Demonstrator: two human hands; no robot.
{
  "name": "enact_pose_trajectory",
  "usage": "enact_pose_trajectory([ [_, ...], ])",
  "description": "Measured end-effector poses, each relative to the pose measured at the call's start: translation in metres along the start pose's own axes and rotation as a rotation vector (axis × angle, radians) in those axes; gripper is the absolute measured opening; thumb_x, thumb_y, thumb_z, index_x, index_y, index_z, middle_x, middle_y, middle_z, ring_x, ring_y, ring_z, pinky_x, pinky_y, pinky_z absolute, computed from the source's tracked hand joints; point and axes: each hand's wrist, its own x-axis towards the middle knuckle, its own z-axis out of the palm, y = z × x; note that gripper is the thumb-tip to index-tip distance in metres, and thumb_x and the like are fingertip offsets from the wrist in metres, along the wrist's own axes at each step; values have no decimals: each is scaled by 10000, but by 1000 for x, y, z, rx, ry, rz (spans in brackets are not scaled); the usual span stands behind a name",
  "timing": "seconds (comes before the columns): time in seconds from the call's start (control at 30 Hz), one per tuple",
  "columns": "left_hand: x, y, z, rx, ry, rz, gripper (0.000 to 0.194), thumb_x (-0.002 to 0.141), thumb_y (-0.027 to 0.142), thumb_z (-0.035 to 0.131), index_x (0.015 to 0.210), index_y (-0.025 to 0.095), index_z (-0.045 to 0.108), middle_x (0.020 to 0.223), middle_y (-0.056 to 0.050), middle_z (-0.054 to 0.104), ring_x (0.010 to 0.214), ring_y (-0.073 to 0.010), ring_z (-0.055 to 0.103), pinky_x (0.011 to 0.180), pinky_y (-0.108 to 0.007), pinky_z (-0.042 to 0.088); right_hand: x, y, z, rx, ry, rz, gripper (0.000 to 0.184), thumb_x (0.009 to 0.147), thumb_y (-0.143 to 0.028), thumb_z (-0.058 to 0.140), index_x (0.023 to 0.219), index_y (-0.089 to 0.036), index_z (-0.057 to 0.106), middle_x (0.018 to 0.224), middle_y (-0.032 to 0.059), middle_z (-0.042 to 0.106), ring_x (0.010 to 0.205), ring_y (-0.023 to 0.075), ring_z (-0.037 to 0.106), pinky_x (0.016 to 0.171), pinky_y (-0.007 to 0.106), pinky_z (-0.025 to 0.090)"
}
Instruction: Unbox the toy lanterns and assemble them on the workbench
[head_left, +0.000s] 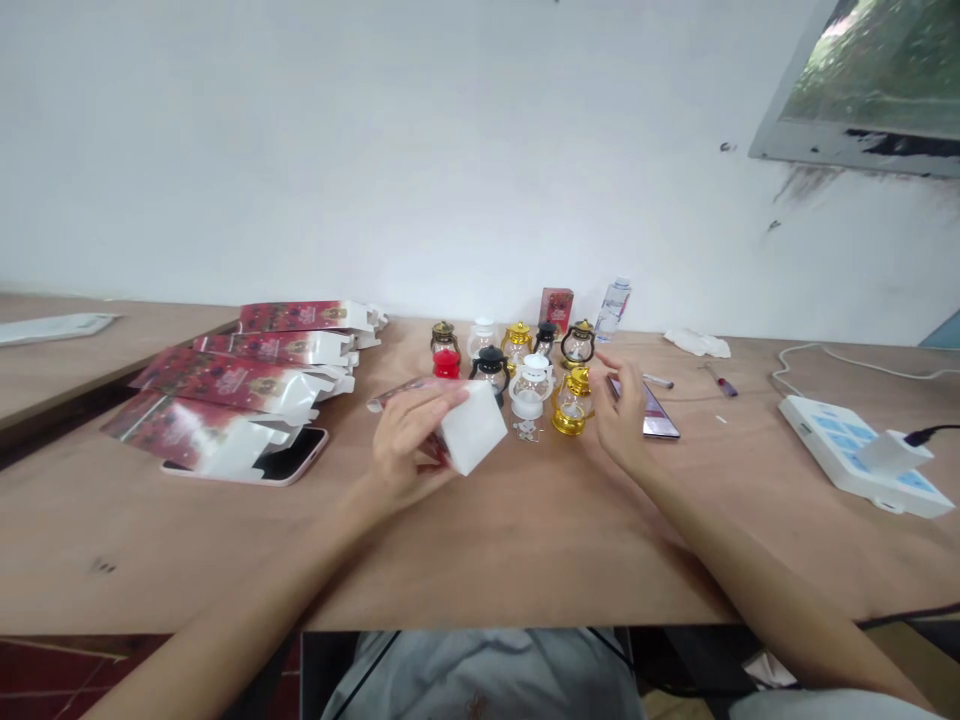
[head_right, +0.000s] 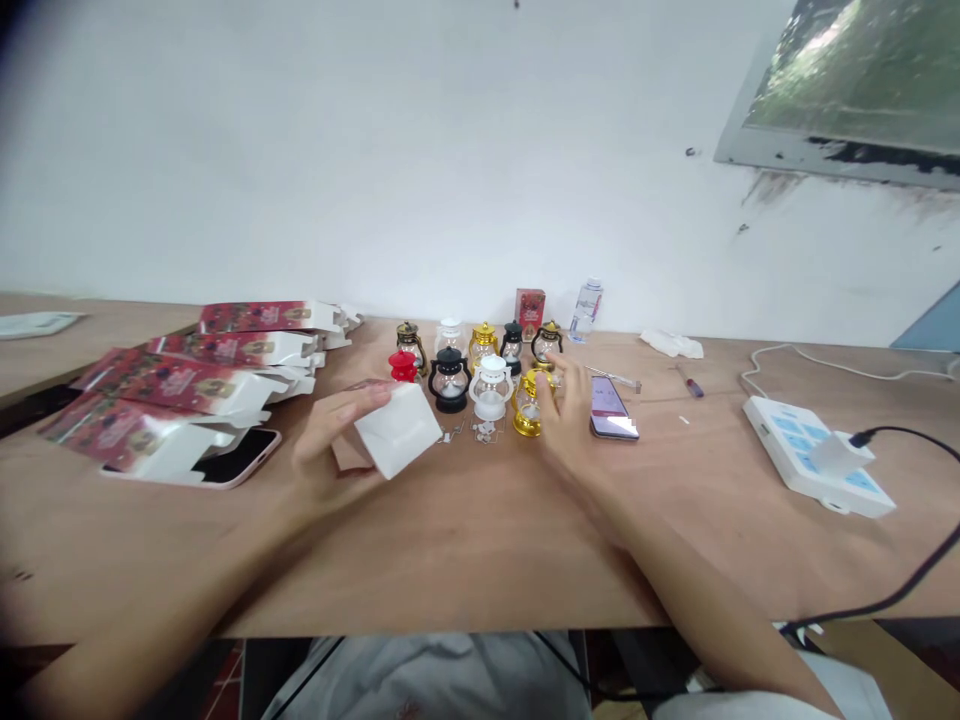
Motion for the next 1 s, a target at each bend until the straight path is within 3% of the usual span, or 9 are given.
enact_pose_trajectory([
  [0.1,3,7,3,166,12,316,563,747,300,672,1225,258,378,1106,-77,649,1048,-231,604,866,-387,487,-21,-32,1,60,-168,-194,222,875,-264,471,1066,-261,584,1029,61,596,1020,214,532,925,400,399],
  [0.2,2,13,5,244,-24,378,551,798,261,605,1290,227,359,1170,-101,623,1096,-219,581,888,-361,478,-44,-60,7,143,-448,-260,289,871,-214,472,1146,-259,546,1067,72,577,1031,213,530,908,391,421],
  [0.27,0,14,5,256,-54,365,575,816,249,580,1332,182,337,1215,-135,590,1134,-223,555,897,-347,478,-55,-69,11,204,-534,-218,343,871,-215,472,1212,-240,502,1084,85,551,1006,204,536,889,375,437],
  [0.37,-1,14,5,256,-90,338,618,828,268,571,1368,123,308,1222,-175,575,1143,-236,547,911,-351,480,-62,-69,15,289,-552,-127,313,872,-231,472,1182,-230,509,1030,74,537,917,181,548,851,352,450],
  [0.53,0,16,7,284,-96,331,570,845,318,550,1348,134,355,1152,-159,622,1051,-231,605,897,-344,498,-62,-61,18,479,-542,78,148,885,-319,469,956,-218,551,903,42,526,831,159,532,765,301,452],
  [0.7,-2,16,8,279,-91,277,584,818,320,587,1339,152,384,1161,-140,622,1056,-230,605,908,-334,480,-63,-62,21,612,-554,138,212,819,-393,563,795,-217,447,862,17,459,828,150,483,757,278,438],
  [0.87,-7,11,7,250,-95,351,498,829,282,588,1306,234,451,1158,-69,634,1079,-204,597,939,-324,454,-69,-62,23,611,-536,190,183,785,-306,579,829,-226,421,981,37,454,920,162,489,803,296,448],
  [1.0,-6,16,6,194,-251,397,365,853,176,543,1190,315,554,1119,1,652,1017,-167,631,903,-313,486,-73,-64,24,599,-534,256,284,779,-197,546,1021,-257,410,1145,60,487,959,165,552,821,326,483],
])
